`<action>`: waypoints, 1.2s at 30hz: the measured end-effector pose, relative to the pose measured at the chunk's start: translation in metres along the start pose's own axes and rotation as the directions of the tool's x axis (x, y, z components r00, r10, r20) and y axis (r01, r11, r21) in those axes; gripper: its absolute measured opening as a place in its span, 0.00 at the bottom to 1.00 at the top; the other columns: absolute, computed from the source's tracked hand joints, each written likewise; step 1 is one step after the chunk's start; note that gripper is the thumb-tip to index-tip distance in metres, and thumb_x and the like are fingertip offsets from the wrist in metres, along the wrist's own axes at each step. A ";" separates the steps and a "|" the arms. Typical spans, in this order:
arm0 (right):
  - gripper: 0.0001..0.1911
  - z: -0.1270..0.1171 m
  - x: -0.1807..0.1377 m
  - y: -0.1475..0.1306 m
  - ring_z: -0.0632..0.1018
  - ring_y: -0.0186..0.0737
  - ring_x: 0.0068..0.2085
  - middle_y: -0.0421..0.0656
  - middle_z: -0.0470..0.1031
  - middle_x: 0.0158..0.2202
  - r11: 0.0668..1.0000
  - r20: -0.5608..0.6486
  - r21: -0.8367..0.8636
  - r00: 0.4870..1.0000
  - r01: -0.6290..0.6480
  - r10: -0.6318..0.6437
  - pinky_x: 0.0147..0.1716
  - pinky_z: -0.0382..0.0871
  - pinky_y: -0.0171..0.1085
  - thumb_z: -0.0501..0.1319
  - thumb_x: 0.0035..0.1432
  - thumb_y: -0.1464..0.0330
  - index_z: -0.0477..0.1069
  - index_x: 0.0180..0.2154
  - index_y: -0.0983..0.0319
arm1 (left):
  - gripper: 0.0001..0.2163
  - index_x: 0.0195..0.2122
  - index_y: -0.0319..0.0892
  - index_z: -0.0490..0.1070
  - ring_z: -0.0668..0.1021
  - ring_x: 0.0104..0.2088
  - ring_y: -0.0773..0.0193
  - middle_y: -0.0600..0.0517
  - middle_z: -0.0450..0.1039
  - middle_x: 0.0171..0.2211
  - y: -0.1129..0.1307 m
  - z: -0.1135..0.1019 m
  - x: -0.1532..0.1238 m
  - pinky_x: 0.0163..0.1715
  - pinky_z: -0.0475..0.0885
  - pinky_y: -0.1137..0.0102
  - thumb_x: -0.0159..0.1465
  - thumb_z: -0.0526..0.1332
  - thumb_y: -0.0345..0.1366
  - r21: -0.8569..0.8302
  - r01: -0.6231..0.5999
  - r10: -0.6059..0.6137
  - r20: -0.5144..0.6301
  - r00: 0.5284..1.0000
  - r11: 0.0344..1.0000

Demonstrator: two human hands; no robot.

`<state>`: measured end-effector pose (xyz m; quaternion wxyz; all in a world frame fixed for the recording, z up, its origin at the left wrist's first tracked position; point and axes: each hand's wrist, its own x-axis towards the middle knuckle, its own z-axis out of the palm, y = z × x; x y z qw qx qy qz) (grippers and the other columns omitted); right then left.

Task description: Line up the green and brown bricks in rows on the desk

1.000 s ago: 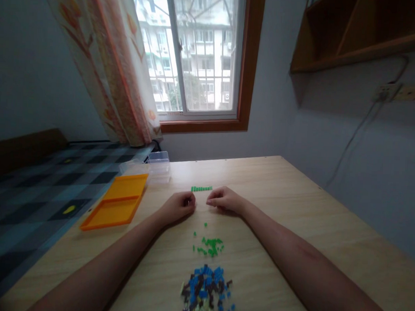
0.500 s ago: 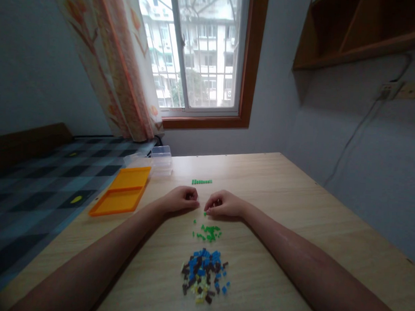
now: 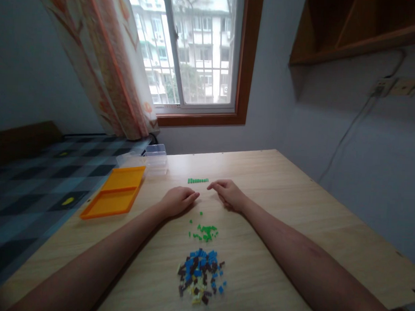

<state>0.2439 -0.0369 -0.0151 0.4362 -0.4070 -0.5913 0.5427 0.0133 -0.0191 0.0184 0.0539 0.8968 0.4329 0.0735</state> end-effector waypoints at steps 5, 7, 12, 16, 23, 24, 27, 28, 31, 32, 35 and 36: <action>0.24 0.000 -0.001 -0.010 0.56 0.26 0.16 0.32 0.57 0.14 0.986 0.205 -0.144 0.977 0.086 -0.056 0.16 0.47 0.29 0.62 0.55 0.50 0.74 0.31 0.67 | 0.26 0.28 0.42 0.76 0.74 0.29 0.61 0.47 0.78 0.30 0.002 -0.002 -0.001 0.27 0.56 0.69 0.70 0.45 0.50 0.012 -0.024 0.023 0.003 1.000 1.000; 0.22 0.000 -0.002 -0.012 0.61 0.27 0.21 0.35 0.63 0.18 0.968 0.282 -0.215 0.957 0.131 -0.067 0.20 0.51 0.29 0.66 0.52 0.53 0.74 0.29 0.68 | 0.25 0.26 0.42 0.75 0.72 0.28 0.61 0.48 0.76 0.27 0.002 -0.003 -0.001 0.26 0.55 0.69 0.69 0.47 0.51 0.018 -0.035 0.035 0.005 0.999 0.999; 0.19 0.000 -0.003 -0.011 0.58 0.26 0.21 0.32 0.58 0.18 0.970 0.380 -0.228 0.925 0.085 0.008 0.20 0.47 0.29 0.70 0.49 0.57 0.74 0.31 0.68 | 0.22 0.23 0.42 0.72 0.68 0.24 0.64 0.50 0.71 0.23 0.001 -0.004 -0.002 0.25 0.53 0.69 0.64 0.55 0.52 -0.009 -0.070 0.070 -0.005 0.998 0.998; 0.18 -0.002 -0.003 -0.009 0.61 0.26 0.21 0.33 0.62 0.19 0.981 0.367 -0.184 0.930 0.054 0.018 0.19 0.50 0.28 0.71 0.48 0.59 0.75 0.31 0.68 | 0.16 0.25 0.41 0.74 0.67 0.24 0.67 0.53 0.69 0.23 -0.001 -0.006 -0.002 0.25 0.56 0.71 0.60 0.61 0.49 -0.206 -0.082 0.087 0.018 0.996 0.975; 0.20 -0.019 -0.007 -0.016 0.58 0.25 0.15 0.32 0.63 0.15 0.972 0.465 -0.171 0.856 -0.162 0.224 0.13 0.47 0.28 0.71 0.49 0.59 0.77 0.38 0.69 | 0.11 0.39 0.41 0.81 0.70 0.27 0.69 0.54 0.71 0.27 0.000 -0.003 0.002 0.29 0.64 0.74 0.56 0.66 0.39 -0.588 -0.166 0.259 0.077 0.963 0.792; 0.20 -0.020 -0.007 -0.017 0.59 0.25 0.15 0.33 0.64 0.15 0.965 0.497 -0.204 0.832 -0.165 0.247 0.14 0.48 0.28 0.71 0.49 0.59 0.78 0.38 0.69 | 0.11 0.38 0.42 0.82 0.71 0.28 0.69 0.54 0.71 0.28 0.000 -0.003 0.002 0.29 0.64 0.74 0.56 0.67 0.38 -0.574 -0.182 0.282 0.088 0.955 0.798; 0.20 -0.019 -0.009 -0.022 0.62 0.25 0.18 0.34 0.65 0.17 0.954 0.548 -0.277 0.797 -0.113 0.254 0.16 0.51 0.27 0.72 0.48 0.60 0.79 0.38 0.69 | 0.09 0.37 0.44 0.82 0.72 0.29 0.69 0.53 0.72 0.29 0.001 -0.003 0.004 0.30 0.65 0.75 0.56 0.68 0.37 -0.540 -0.223 0.332 0.111 0.937 0.811; 0.19 -0.017 -0.009 -0.023 0.62 0.25 0.19 0.34 0.65 0.17 0.952 0.555 -0.294 0.795 -0.090 0.246 0.17 0.52 0.27 0.72 0.48 0.61 0.79 0.37 0.70 | 0.09 0.37 0.44 0.82 0.72 0.29 0.69 0.53 0.73 0.30 0.001 -0.004 0.004 0.30 0.65 0.75 0.56 0.68 0.37 -0.533 -0.235 0.344 0.115 0.932 0.813; 0.20 -0.013 -0.009 -0.026 0.63 0.26 0.21 0.34 0.64 0.18 0.941 0.563 -0.335 0.791 -0.047 0.240 0.19 0.52 0.27 0.72 0.47 0.60 0.79 0.37 0.70 | 0.09 0.38 0.45 0.82 0.73 0.30 0.68 0.53 0.73 0.31 0.001 -0.005 0.004 0.31 0.66 0.75 0.56 0.69 0.37 -0.518 -0.256 0.372 0.132 0.919 0.816; 0.20 -0.013 -0.009 -0.027 0.62 0.26 0.21 0.34 0.64 0.18 0.937 0.563 -0.348 0.790 -0.041 0.244 0.19 0.52 0.27 0.71 0.47 0.60 0.79 0.38 0.70 | 0.08 0.37 0.45 0.83 0.73 0.30 0.68 0.53 0.73 0.31 0.001 -0.005 0.004 0.31 0.66 0.75 0.56 0.69 0.37 -0.512 -0.259 0.376 0.138 0.916 0.819; 0.21 -0.013 -0.008 -0.028 0.62 0.26 0.21 0.33 0.63 0.18 0.926 0.556 -0.375 0.792 -0.031 0.252 0.19 0.52 0.28 0.71 0.47 0.59 0.79 0.38 0.69 | 0.08 0.37 0.46 0.83 0.74 0.30 0.68 0.53 0.74 0.31 0.001 -0.006 0.004 0.31 0.66 0.75 0.56 0.69 0.36 -0.488 -0.269 0.382 0.147 0.913 0.830; 0.21 -0.013 -0.008 -0.028 0.62 0.26 0.21 0.33 0.63 0.18 0.924 0.552 -0.382 0.795 -0.028 0.252 0.19 0.52 0.28 0.71 0.47 0.59 0.79 0.39 0.69 | 0.08 0.37 0.46 0.83 0.74 0.30 0.68 0.53 0.74 0.31 0.002 -0.006 0.004 0.31 0.66 0.75 0.56 0.69 0.36 -0.477 -0.270 0.379 0.146 0.914 0.836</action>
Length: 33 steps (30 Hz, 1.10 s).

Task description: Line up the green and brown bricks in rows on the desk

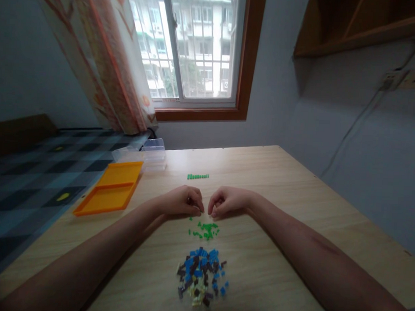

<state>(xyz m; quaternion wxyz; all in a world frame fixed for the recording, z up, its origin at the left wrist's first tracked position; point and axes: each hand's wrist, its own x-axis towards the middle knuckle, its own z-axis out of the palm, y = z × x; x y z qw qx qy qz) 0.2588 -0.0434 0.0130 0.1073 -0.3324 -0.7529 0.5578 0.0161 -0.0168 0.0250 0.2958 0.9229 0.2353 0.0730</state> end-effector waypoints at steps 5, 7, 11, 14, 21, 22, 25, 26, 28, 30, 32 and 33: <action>0.18 0.005 -0.001 -0.002 0.64 0.27 0.22 0.36 0.69 0.20 0.999 -0.005 -0.019 0.999 0.039 -0.039 0.22 0.56 0.28 0.70 0.49 0.61 0.80 0.37 0.69 | 0.06 0.35 0.45 0.82 0.75 0.32 0.66 0.53 0.75 0.31 0.003 0.001 0.001 0.33 0.67 0.74 0.58 0.66 0.34 0.036 0.030 -0.028 -0.036 0.999 0.999; 0.17 0.010 -0.001 -0.003 0.68 0.29 0.24 0.40 0.74 0.23 0.997 -0.001 -0.031 0.997 0.076 -0.076 0.24 0.59 0.29 0.69 0.50 0.61 0.81 0.36 0.68 | 0.06 0.35 0.44 0.82 0.75 0.33 0.65 0.52 0.76 0.32 0.003 0.001 0.001 0.35 0.67 0.74 0.58 0.65 0.33 0.035 0.054 -0.052 -0.056 0.997 0.998; 0.19 0.018 0.000 -0.002 0.71 0.33 0.27 0.46 0.79 0.28 0.987 -0.020 -0.084 0.990 0.137 -0.139 0.27 0.63 0.31 0.66 0.54 0.58 0.82 0.37 0.69 | 0.07 0.35 0.43 0.82 0.76 0.35 0.64 0.51 0.77 0.33 -0.001 0.002 0.002 0.36 0.67 0.73 0.60 0.64 0.34 0.037 0.071 -0.067 -0.102 0.993 0.997; 0.19 0.021 0.000 -0.004 0.70 0.32 0.26 0.45 0.77 0.26 0.979 -0.031 -0.121 0.985 0.166 -0.170 0.25 0.60 0.30 0.64 0.56 0.59 0.81 0.38 0.70 | 0.08 0.38 0.43 0.82 0.76 0.35 0.64 0.50 0.76 0.33 -0.005 0.003 0.003 0.37 0.68 0.73 0.62 0.63 0.35 0.057 0.044 -0.037 -0.123 0.992 0.997; 0.15 0.025 -0.002 -0.010 0.57 0.26 0.19 0.34 0.59 0.15 0.977 -0.028 -0.174 0.991 0.126 -0.133 0.19 0.49 0.29 0.61 0.56 0.67 0.81 0.41 0.68 | 0.09 0.40 0.43 0.81 0.76 0.35 0.64 0.50 0.77 0.35 -0.005 0.002 0.004 0.37 0.68 0.73 0.63 0.62 0.35 0.016 0.090 -0.087 -0.154 0.984 0.996; 0.15 0.025 -0.002 -0.010 0.57 0.27 0.19 0.34 0.59 0.16 0.979 -0.040 -0.164 0.991 0.122 -0.130 0.19 0.50 0.29 0.61 0.55 0.68 0.81 0.40 0.69 | 0.09 0.40 0.42 0.81 0.76 0.35 0.64 0.50 0.78 0.35 -0.005 0.001 0.003 0.36 0.68 0.72 0.62 0.62 0.35 -0.009 0.107 -0.108 -0.166 0.980 0.994; 0.15 0.025 -0.003 -0.008 0.58 0.27 0.19 0.34 0.60 0.16 0.983 -0.066 -0.144 0.990 0.115 -0.126 0.19 0.50 0.29 0.60 0.54 0.68 0.81 0.39 0.69 | 0.09 0.38 0.40 0.81 0.76 0.34 0.64 0.50 0.79 0.34 -0.006 0.002 0.003 0.35 0.69 0.72 0.61 0.62 0.34 -0.076 0.138 -0.150 -0.179 0.972 0.988; 0.15 0.024 -0.003 -0.007 0.57 0.27 0.19 0.34 0.59 0.16 0.984 -0.070 -0.140 0.990 0.112 -0.123 0.18 0.50 0.29 0.60 0.54 0.69 0.81 0.39 0.69 | 0.09 0.37 0.40 0.81 0.76 0.33 0.64 0.50 0.79 0.33 -0.006 0.002 0.003 0.34 0.69 0.72 0.60 0.62 0.34 -0.087 0.140 -0.154 -0.176 0.972 0.986; 0.16 0.024 -0.003 -0.006 0.57 0.27 0.19 0.34 0.59 0.16 0.984 -0.067 -0.141 0.991 0.109 -0.119 0.18 0.49 0.30 0.59 0.55 0.69 0.81 0.40 0.68 | 0.08 0.36 0.40 0.81 0.76 0.32 0.64 0.50 0.80 0.32 -0.007 0.002 0.003 0.34 0.69 0.72 0.59 0.63 0.34 -0.096 0.138 -0.152 -0.168 0.974 0.986; 0.16 0.023 -0.002 -0.005 0.58 0.27 0.19 0.34 0.60 0.16 0.980 -0.056 -0.158 0.990 0.117 -0.127 0.18 0.49 0.30 0.59 0.54 0.69 0.81 0.40 0.68 | 0.08 0.35 0.40 0.81 0.76 0.33 0.63 0.50 0.80 0.32 -0.007 0.002 0.003 0.35 0.69 0.71 0.59 0.63 0.34 -0.094 0.130 -0.144 -0.163 0.976 0.987; 0.16 0.023 -0.001 -0.004 0.59 0.28 0.20 0.36 0.63 0.17 0.974 -0.043 -0.189 0.989 0.129 -0.139 0.19 0.50 0.30 0.59 0.54 0.69 0.82 0.40 0.67 | 0.08 0.35 0.40 0.81 0.76 0.33 0.63 0.50 0.79 0.32 -0.006 0.002 0.003 0.35 0.69 0.71 0.59 0.63 0.34 -0.083 0.125 -0.137 -0.166 0.977 0.989; 0.16 0.023 -0.001 -0.004 0.60 0.28 0.20 0.36 0.65 0.18 0.969 -0.038 -0.206 0.988 0.136 -0.147 0.19 0.51 0.30 0.59 0.54 0.70 0.82 0.40 0.66 | 0.08 0.35 0.40 0.81 0.76 0.33 0.63 0.50 0.79 0.31 -0.006 0.002 0.003 0.35 0.69 0.72 0.59 0.63 0.34 -0.076 0.124 -0.135 -0.169 0.976 0.989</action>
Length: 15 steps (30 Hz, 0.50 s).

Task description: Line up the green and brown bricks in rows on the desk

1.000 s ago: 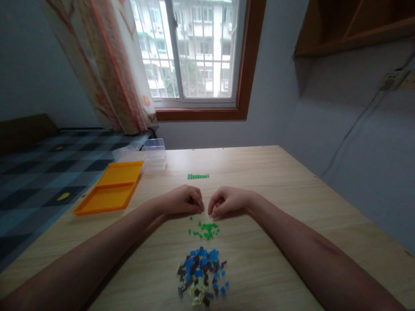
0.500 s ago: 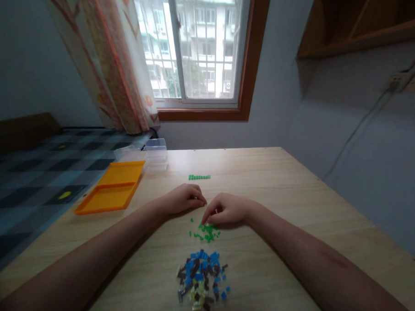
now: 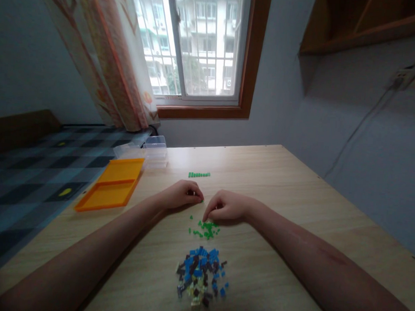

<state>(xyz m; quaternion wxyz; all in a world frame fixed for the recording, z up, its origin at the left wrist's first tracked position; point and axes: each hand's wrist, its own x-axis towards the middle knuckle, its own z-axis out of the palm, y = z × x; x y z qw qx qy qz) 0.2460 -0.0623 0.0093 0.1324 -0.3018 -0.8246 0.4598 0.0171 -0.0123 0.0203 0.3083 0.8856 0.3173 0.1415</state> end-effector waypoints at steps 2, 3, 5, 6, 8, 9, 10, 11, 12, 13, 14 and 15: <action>0.16 0.000 0.000 -0.001 0.63 0.29 0.22 0.38 0.69 0.20 0.999 0.004 -0.040 1.000 0.018 -0.017 0.21 0.54 0.30 0.59 0.54 0.70 0.82 0.40 0.66 | 0.08 0.35 0.41 0.82 0.76 0.33 0.64 0.51 0.79 0.31 0.001 0.000 0.000 0.35 0.69 0.72 0.59 0.63 0.34 0.010 -0.006 0.006 -0.005 1.000 1.000; 0.16 0.000 0.000 -0.002 0.64 0.30 0.23 0.39 0.71 0.21 0.998 0.008 -0.059 1.000 0.026 -0.026 0.22 0.55 0.30 0.59 0.53 0.70 0.82 0.41 0.65 | 0.08 0.35 0.41 0.82 0.76 0.33 0.64 0.51 0.79 0.32 0.001 0.000 0.000 0.35 0.69 0.72 0.59 0.62 0.34 0.012 -0.009 0.009 -0.007 1.000 1.000; 0.16 0.000 0.000 -0.004 0.67 0.31 0.25 0.41 0.74 0.24 0.995 0.019 -0.091 0.999 0.041 -0.040 0.24 0.58 0.30 0.59 0.53 0.71 0.82 0.40 0.65 | 0.08 0.35 0.41 0.82 0.76 0.33 0.64 0.50 0.80 0.32 0.001 0.000 0.000 0.35 0.69 0.72 0.59 0.62 0.33 0.013 -0.015 0.015 -0.008 1.000 1.000; 0.16 0.000 0.000 -0.005 0.68 0.31 0.25 0.41 0.75 0.24 0.994 0.023 -0.101 0.999 0.045 -0.043 0.24 0.58 0.29 0.59 0.53 0.71 0.82 0.41 0.65 | 0.09 0.36 0.41 0.82 0.76 0.33 0.64 0.50 0.80 0.32 0.001 0.000 0.000 0.35 0.69 0.72 0.59 0.62 0.33 0.013 -0.015 0.015 -0.009 1.000 1.000; 0.17 0.001 -0.001 -0.006 0.68 0.31 0.25 0.41 0.75 0.25 0.992 0.026 -0.114 0.999 0.046 -0.043 0.24 0.59 0.30 0.58 0.53 0.71 0.82 0.41 0.65 | 0.09 0.36 0.40 0.82 0.76 0.33 0.64 0.49 0.80 0.33 0.000 0.000 0.000 0.35 0.69 0.72 0.59 0.62 0.33 0.010 -0.011 0.011 -0.008 1.000 1.000; 0.17 0.001 -0.001 -0.007 0.68 0.31 0.24 0.41 0.75 0.25 0.992 0.022 -0.119 0.999 0.042 -0.039 0.24 0.59 0.30 0.58 0.53 0.72 0.82 0.41 0.64 | 0.09 0.36 0.40 0.82 0.76 0.32 0.64 0.49 0.80 0.33 0.000 0.000 0.000 0.34 0.68 0.72 0.58 0.62 0.34 0.006 -0.008 0.008 -0.003 1.000 1.000; 0.17 0.001 -0.001 -0.007 0.67 0.30 0.24 0.41 0.75 0.24 0.992 0.015 -0.123 0.999 0.036 -0.035 0.24 0.58 0.30 0.58 0.53 0.72 0.82 0.42 0.64 | 0.09 0.37 0.40 0.82 0.76 0.32 0.64 0.50 0.80 0.33 -0.001 0.000 0.000 0.33 0.68 0.72 0.58 0.62 0.34 0.001 -0.003 0.003 0.004 1.000 1.000; 0.17 0.000 -0.001 -0.007 0.67 0.30 0.24 0.41 0.74 0.24 0.991 0.010 -0.127 0.999 0.032 -0.031 0.23 0.58 0.30 0.58 0.53 0.71 0.82 0.42 0.64 | 0.10 0.37 0.40 0.81 0.75 0.31 0.65 0.50 0.79 0.32 -0.001 0.000 0.000 0.32 0.68 0.72 0.58 0.62 0.35 -0.005 0.006 -0.006 0.009 1.000 1.000; 0.17 0.000 -0.001 -0.006 0.67 0.31 0.24 0.41 0.74 0.24 0.991 0.006 -0.127 1.000 0.031 -0.031 0.23 0.58 0.30 0.58 0.53 0.71 0.82 0.42 0.64 | 0.10 0.38 0.40 0.81 0.74 0.29 0.66 0.51 0.78 0.30 -0.001 0.000 0.000 0.31 0.67 0.73 0.58 0.62 0.36 -0.011 0.018 -0.018 0.014 1.000 1.000; 0.17 0.000 -0.001 -0.005 0.68 0.31 0.24 0.41 0.74 0.24 0.992 0.003 -0.123 0.999 0.034 -0.034 0.24 0.58 0.30 0.59 0.53 0.71 0.82 0.42 0.64 | 0.10 0.38 0.40 0.80 0.73 0.28 0.66 0.51 0.77 0.29 0.000 0.001 0.000 0.29 0.66 0.73 0.58 0.62 0.36 -0.019 0.034 -0.034 0.015 0.999 0.999; 0.17 -0.001 -0.001 -0.005 0.68 0.32 0.25 0.41 0.74 0.24 0.992 0.004 -0.116 0.999 0.042 -0.041 0.24 0.58 0.30 0.59 0.53 0.71 0.82 0.42 0.65 | 0.11 0.38 0.39 0.80 0.72 0.27 0.67 0.52 0.76 0.28 0.000 0.001 0.000 0.28 0.65 0.73 0.58 0.62 0.37 -0.029 0.050 -0.050 0.014 0.999 0.998; 0.16 -0.001 -0.001 -0.004 0.69 0.32 0.26 0.41 0.74 0.24 0.993 0.010 -0.109 0.999 0.054 -0.053 0.24 0.59 0.30 0.59 0.53 0.70 0.82 0.42 0.65 | 0.10 0.37 0.39 0.79 0.71 0.27 0.67 0.53 0.74 0.27 0.000 0.001 -0.001 0.27 0.64 0.74 0.58 0.62 0.37 -0.040 0.064 -0.064 0.011 0.998 0.997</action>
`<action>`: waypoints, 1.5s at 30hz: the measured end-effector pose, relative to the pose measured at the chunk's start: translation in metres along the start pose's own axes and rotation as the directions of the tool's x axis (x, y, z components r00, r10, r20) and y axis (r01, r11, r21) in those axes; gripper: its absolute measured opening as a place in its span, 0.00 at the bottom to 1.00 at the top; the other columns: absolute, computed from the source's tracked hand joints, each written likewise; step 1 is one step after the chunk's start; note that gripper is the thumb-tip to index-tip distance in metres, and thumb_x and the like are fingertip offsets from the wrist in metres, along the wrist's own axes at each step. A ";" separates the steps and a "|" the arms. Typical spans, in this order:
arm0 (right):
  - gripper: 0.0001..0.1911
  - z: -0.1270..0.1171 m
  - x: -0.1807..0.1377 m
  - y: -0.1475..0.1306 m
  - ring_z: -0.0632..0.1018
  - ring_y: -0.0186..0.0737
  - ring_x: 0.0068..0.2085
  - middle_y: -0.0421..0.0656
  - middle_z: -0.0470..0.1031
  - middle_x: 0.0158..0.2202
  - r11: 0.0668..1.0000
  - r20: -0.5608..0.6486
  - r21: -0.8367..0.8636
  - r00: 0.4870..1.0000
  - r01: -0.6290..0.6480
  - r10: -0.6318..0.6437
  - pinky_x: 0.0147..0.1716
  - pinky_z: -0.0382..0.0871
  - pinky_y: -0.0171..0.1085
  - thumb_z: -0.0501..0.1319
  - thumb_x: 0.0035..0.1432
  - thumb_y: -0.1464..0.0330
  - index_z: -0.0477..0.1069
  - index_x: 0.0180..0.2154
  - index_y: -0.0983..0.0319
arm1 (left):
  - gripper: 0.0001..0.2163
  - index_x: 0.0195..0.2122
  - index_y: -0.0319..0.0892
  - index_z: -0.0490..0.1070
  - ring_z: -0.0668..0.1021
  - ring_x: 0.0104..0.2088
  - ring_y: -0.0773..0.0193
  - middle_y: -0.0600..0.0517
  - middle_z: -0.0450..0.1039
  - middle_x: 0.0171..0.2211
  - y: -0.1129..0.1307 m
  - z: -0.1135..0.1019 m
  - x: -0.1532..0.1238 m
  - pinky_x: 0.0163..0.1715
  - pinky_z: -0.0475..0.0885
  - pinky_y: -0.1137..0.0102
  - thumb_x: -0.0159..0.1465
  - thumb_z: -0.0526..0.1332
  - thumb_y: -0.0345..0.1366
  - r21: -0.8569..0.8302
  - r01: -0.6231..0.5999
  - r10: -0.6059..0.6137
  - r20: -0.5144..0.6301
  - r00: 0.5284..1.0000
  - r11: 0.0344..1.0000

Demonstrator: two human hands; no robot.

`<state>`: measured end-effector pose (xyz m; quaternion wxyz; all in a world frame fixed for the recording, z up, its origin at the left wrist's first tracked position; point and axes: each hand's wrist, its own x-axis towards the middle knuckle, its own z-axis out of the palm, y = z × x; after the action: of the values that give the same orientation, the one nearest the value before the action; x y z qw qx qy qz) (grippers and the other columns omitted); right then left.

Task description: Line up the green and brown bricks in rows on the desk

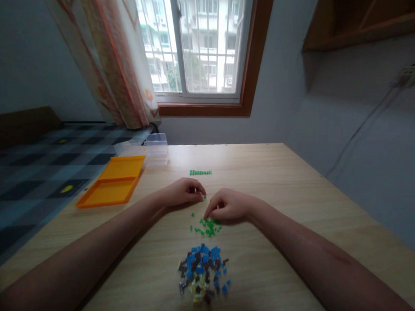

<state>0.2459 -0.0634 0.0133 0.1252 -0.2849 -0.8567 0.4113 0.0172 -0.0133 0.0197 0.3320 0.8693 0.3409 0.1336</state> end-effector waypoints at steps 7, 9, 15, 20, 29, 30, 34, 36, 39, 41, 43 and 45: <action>0.16 0.000 -0.001 -0.001 0.70 0.32 0.26 0.42 0.76 0.26 0.999 0.013 0.008 0.999 0.034 -0.034 0.26 0.61 0.30 0.59 0.53 0.71 0.82 0.39 0.64 | 0.09 0.29 0.39 0.71 0.68 0.25 0.69 0.56 0.67 0.23 0.003 -0.005 -0.002 0.24 0.60 0.75 0.54 0.66 0.39 -0.056 0.027 -0.023 0.071 0.997 0.998; 0.16 0.002 0.000 -0.001 0.68 0.31 0.25 0.41 0.74 0.24 1.000 -0.012 -0.020 1.000 0.014 -0.015 0.24 0.59 0.30 0.58 0.53 0.72 0.82 0.40 0.64 | 0.12 0.28 0.39 0.69 0.67 0.24 0.70 0.57 0.66 0.23 0.006 -0.009 -0.004 0.23 0.59 0.75 0.53 0.68 0.41 -0.071 0.041 -0.030 0.153 0.988 0.997; 0.16 0.005 0.003 0.008 0.63 0.29 0.22 0.38 0.68 0.20 0.996 -0.207 -0.075 0.978 -0.039 0.022 0.22 0.54 0.30 0.57 0.55 0.71 0.82 0.41 0.65 | 0.12 0.27 0.40 0.71 0.68 0.25 0.69 0.57 0.69 0.23 0.019 -0.019 -0.009 0.25 0.60 0.73 0.52 0.69 0.43 -0.096 0.061 -0.012 0.443 0.896 0.994; 0.16 0.004 0.002 0.007 0.60 0.29 0.22 0.37 0.66 0.18 1.000 -0.245 0.008 0.970 0.007 -0.005 0.21 0.52 0.30 0.58 0.56 0.68 0.82 0.39 0.68 | 0.15 0.27 0.42 0.69 0.67 0.25 0.67 0.57 0.66 0.23 0.033 -0.017 -0.011 0.24 0.59 0.72 0.48 0.71 0.45 0.118 0.003 -0.055 0.436 0.898 0.993; 0.17 0.001 0.000 0.010 0.57 0.27 0.16 0.33 0.59 0.12 0.969 -0.242 0.245 0.965 -0.043 0.104 0.17 0.47 0.29 0.60 0.58 0.64 0.80 0.39 0.70 | 0.20 0.26 0.42 0.67 0.70 0.31 0.61 0.53 0.66 0.28 0.054 -0.012 -0.014 0.30 0.63 0.70 0.48 0.69 0.54 0.433 -0.135 -0.056 0.400 0.915 0.891; 0.17 0.001 -0.001 0.011 0.57 0.27 0.15 0.33 0.58 0.12 0.958 -0.233 0.280 0.965 -0.051 0.120 0.16 0.47 0.29 0.60 0.58 0.63 0.80 0.39 0.70 | 0.20 0.26 0.42 0.67 0.70 0.31 0.61 0.53 0.66 0.28 0.054 -0.013 -0.014 0.30 0.63 0.70 0.48 0.69 0.54 0.432 -0.135 -0.059 0.405 0.912 0.892; 0.16 0.002 -0.001 0.014 0.58 0.27 0.13 0.32 0.59 0.10 0.927 -0.232 0.369 0.959 -0.066 0.161 0.13 0.47 0.28 0.60 0.58 0.64 0.79 0.39 0.70 | 0.18 0.28 0.42 0.66 0.70 0.31 0.62 0.54 0.67 0.28 0.049 -0.013 -0.012 0.29 0.63 0.71 0.49 0.69 0.50 0.427 -0.123 -0.065 0.399 0.914 0.896; 0.15 0.003 -0.001 0.016 0.58 0.27 0.12 0.32 0.59 0.10 0.912 -0.232 0.403 0.956 -0.072 0.178 0.12 0.47 0.27 0.60 0.57 0.64 0.79 0.37 0.69 | 0.17 0.28 0.43 0.66 0.70 0.30 0.63 0.55 0.67 0.28 0.046 -0.013 -0.011 0.28 0.62 0.71 0.49 0.69 0.47 0.424 -0.119 -0.067 0.399 0.915 0.898; 0.13 0.003 0.000 0.016 0.58 0.27 0.11 0.32 0.60 0.10 0.892 -0.222 0.443 0.953 -0.089 0.205 0.11 0.47 0.27 0.61 0.55 0.65 0.78 0.35 0.68 | 0.17 0.29 0.43 0.66 0.69 0.30 0.64 0.55 0.66 0.29 0.045 -0.014 -0.011 0.28 0.62 0.71 0.50 0.69 0.47 0.410 -0.116 -0.067 0.406 0.911 0.905; 0.12 0.003 0.000 0.015 0.58 0.27 0.11 0.32 0.60 0.10 0.881 -0.212 0.462 0.951 -0.104 0.224 0.10 0.47 0.27 0.61 0.54 0.65 0.77 0.34 0.68 | 0.18 0.29 0.42 0.66 0.69 0.31 0.63 0.54 0.67 0.29 0.047 -0.014 -0.012 0.29 0.63 0.71 0.50 0.69 0.50 0.405 -0.113 -0.069 0.408 0.910 0.907; 0.12 0.003 0.001 0.013 0.58 0.27 0.11 0.32 0.60 0.10 0.870 -0.200 0.479 0.952 -0.113 0.233 0.10 0.47 0.27 0.61 0.54 0.66 0.77 0.33 0.68 | 0.20 0.28 0.42 0.66 0.70 0.32 0.62 0.53 0.67 0.30 0.049 -0.013 -0.013 0.31 0.64 0.70 0.49 0.69 0.53 0.417 -0.115 -0.070 0.404 0.912 0.902; 0.11 0.003 0.001 0.011 0.58 0.27 0.11 0.32 0.60 0.10 0.865 -0.194 0.490 0.954 -0.109 0.230 0.10 0.47 0.27 0.61 0.53 0.66 0.76 0.33 0.68 | 0.21 0.28 0.42 0.66 0.70 0.33 0.61 0.53 0.67 0.30 0.052 -0.012 -0.014 0.32 0.65 0.70 0.48 0.69 0.54 0.438 -0.117 -0.075 0.397 0.915 0.891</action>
<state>0.2484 -0.0589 0.0028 0.2593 -0.3691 -0.6792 0.5790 0.0276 -0.0448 0.0635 0.1816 0.9349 0.2770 -0.1277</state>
